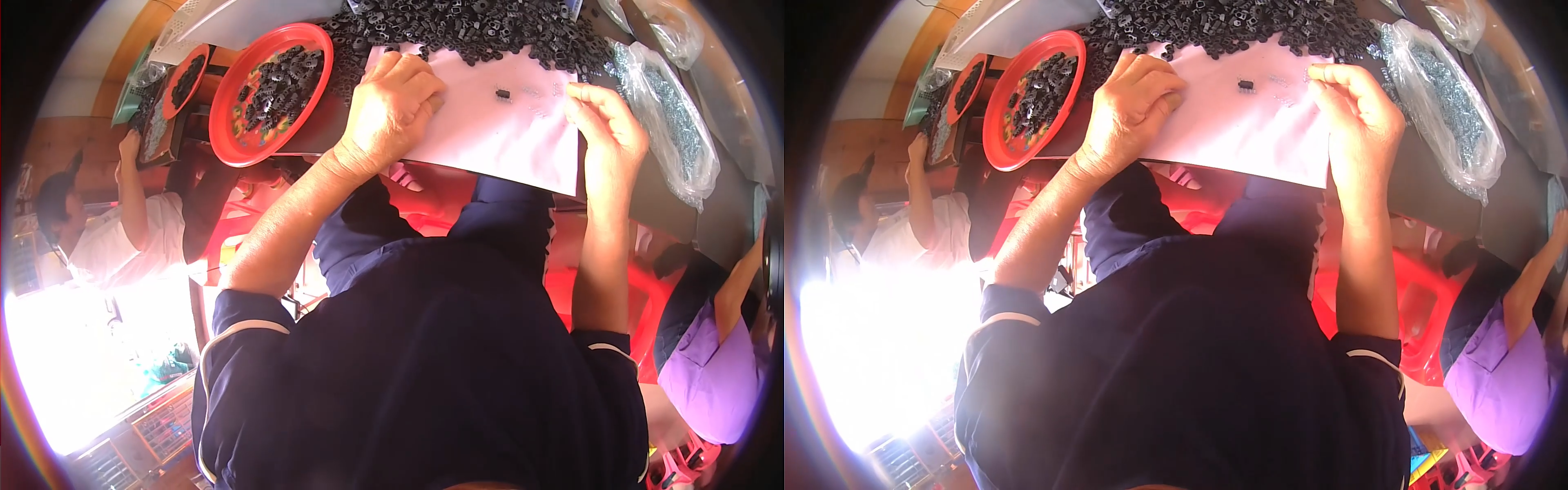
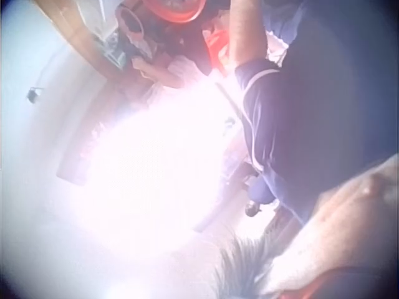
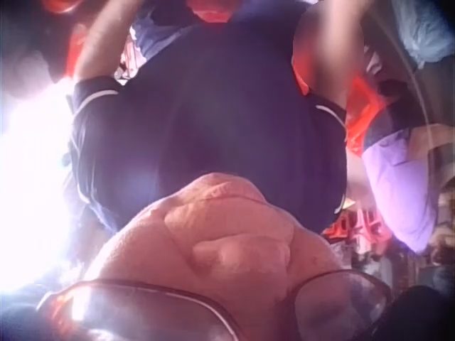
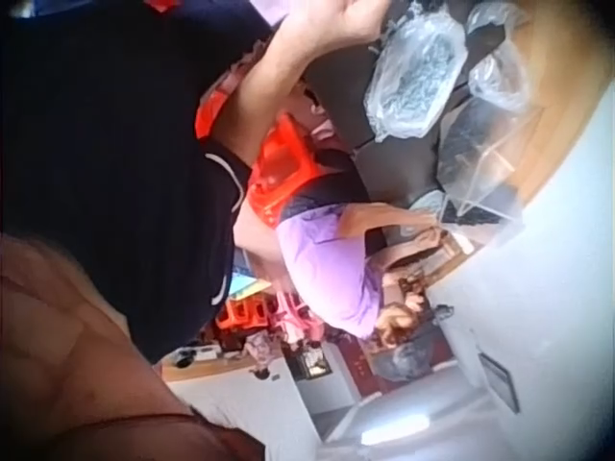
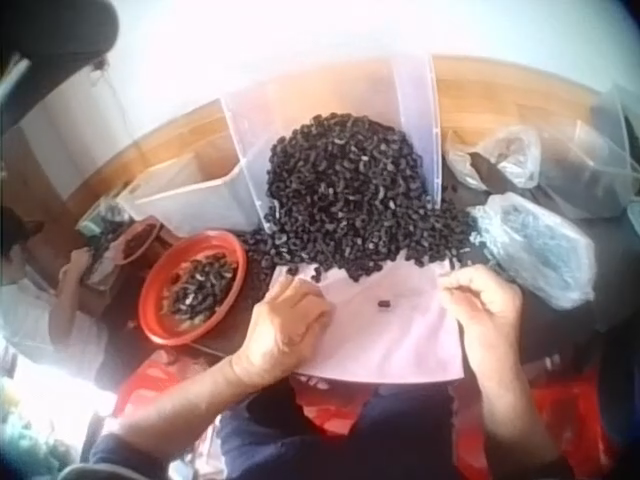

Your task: The person assembles small components by picking up black plastic pieces and metal pins, then inserting the pins into the plastic pieces by hand.

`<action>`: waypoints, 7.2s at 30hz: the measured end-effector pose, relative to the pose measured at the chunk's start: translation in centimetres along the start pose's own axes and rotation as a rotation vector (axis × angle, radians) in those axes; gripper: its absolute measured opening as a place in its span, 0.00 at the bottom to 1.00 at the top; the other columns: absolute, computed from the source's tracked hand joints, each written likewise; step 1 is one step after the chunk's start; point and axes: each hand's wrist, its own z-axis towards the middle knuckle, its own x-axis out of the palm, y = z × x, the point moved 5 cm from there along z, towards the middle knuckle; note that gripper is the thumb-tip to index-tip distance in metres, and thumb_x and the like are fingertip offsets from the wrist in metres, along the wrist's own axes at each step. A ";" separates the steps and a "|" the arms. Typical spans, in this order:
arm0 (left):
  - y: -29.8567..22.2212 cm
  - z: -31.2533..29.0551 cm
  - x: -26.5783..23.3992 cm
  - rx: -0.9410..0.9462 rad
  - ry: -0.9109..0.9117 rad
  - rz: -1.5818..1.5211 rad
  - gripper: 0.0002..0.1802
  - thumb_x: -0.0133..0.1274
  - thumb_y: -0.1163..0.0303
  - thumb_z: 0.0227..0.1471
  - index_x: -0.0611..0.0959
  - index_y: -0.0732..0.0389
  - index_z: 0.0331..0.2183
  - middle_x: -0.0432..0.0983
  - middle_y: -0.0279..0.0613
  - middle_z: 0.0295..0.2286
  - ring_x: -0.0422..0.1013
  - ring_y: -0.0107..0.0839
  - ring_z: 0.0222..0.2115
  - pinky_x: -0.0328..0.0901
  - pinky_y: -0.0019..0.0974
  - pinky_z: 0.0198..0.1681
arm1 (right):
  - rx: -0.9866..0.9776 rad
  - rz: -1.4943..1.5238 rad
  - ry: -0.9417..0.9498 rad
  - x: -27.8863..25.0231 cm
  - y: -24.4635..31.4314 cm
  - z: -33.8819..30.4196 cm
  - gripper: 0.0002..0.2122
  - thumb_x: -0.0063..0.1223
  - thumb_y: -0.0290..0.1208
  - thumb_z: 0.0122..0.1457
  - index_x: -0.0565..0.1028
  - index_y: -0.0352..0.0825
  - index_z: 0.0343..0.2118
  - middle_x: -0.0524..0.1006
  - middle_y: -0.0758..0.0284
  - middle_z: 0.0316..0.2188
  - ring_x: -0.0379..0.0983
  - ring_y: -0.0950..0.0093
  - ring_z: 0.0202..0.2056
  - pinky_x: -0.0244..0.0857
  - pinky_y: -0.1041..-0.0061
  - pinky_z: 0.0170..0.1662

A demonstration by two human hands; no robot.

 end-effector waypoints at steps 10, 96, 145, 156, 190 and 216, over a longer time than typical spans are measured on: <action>-2.3 0.6 0.7 -0.020 -0.069 -0.069 0.09 0.60 0.76 0.39 0.82 0.61 0.29 0.74 0.40 0.28 0.70 0.41 0.31 0.68 0.40 0.37 | -0.184 -0.227 -0.013 0.4 1.2 -0.2 0.06 0.58 0.18 0.55 0.79 0.28 0.36 0.81 0.66 0.34 0.77 0.81 0.36 0.70 0.81 0.42; 6.2 1.3 -0.1 -0.320 0.096 0.489 0.09 0.56 0.66 0.46 0.82 0.58 0.32 0.75 0.43 0.33 0.74 0.44 0.37 0.71 0.47 0.38 | 0.165 0.187 0.319 9.3 2.3 -1.2 0.06 0.56 0.19 0.56 0.77 0.27 0.36 0.78 0.68 0.28 0.72 0.82 0.29 0.68 0.83 0.35; 0.4 -3.8 -0.7 -0.904 -0.067 -1.228 0.08 0.56 0.73 0.54 0.81 0.67 0.35 0.78 0.39 0.25 0.68 0.18 0.19 0.58 0.22 0.18 | 0.080 0.114 0.438 12.6 2.8 -0.9 0.05 0.56 0.21 0.57 0.78 0.28 0.36 0.79 0.70 0.31 0.73 0.82 0.33 0.69 0.82 0.39; 1.7 -4.7 -1.3 -0.904 -0.183 -1.248 0.07 0.57 0.75 0.53 0.80 0.68 0.34 0.77 0.37 0.25 0.68 0.19 0.20 0.59 0.22 0.19 | -0.327 -0.381 0.287 13.1 4.1 2.0 0.04 0.56 0.20 0.54 0.80 0.33 0.32 0.81 0.63 0.31 0.79 0.74 0.35 0.70 0.79 0.37; 2.1 -5.4 -1.4 -0.881 -0.256 -1.207 0.09 0.59 0.74 0.53 0.81 0.67 0.36 0.78 0.36 0.25 0.68 0.19 0.20 0.62 0.23 0.22 | -0.062 -0.091 0.658 15.0 2.1 4.0 0.07 0.52 0.19 0.55 0.79 0.31 0.36 0.79 0.71 0.31 0.73 0.83 0.36 0.66 0.83 0.43; 1.6 -3.2 -1.5 -0.954 -0.663 -1.658 0.06 0.47 0.72 0.60 0.74 0.66 0.36 0.75 0.49 0.31 0.74 0.42 0.34 0.71 0.42 0.41 | -0.509 -0.194 0.317 17.2 7.4 -6.4 0.03 0.54 0.20 0.54 0.73 0.31 0.30 0.72 0.62 0.27 0.73 0.64 0.27 0.68 0.70 0.31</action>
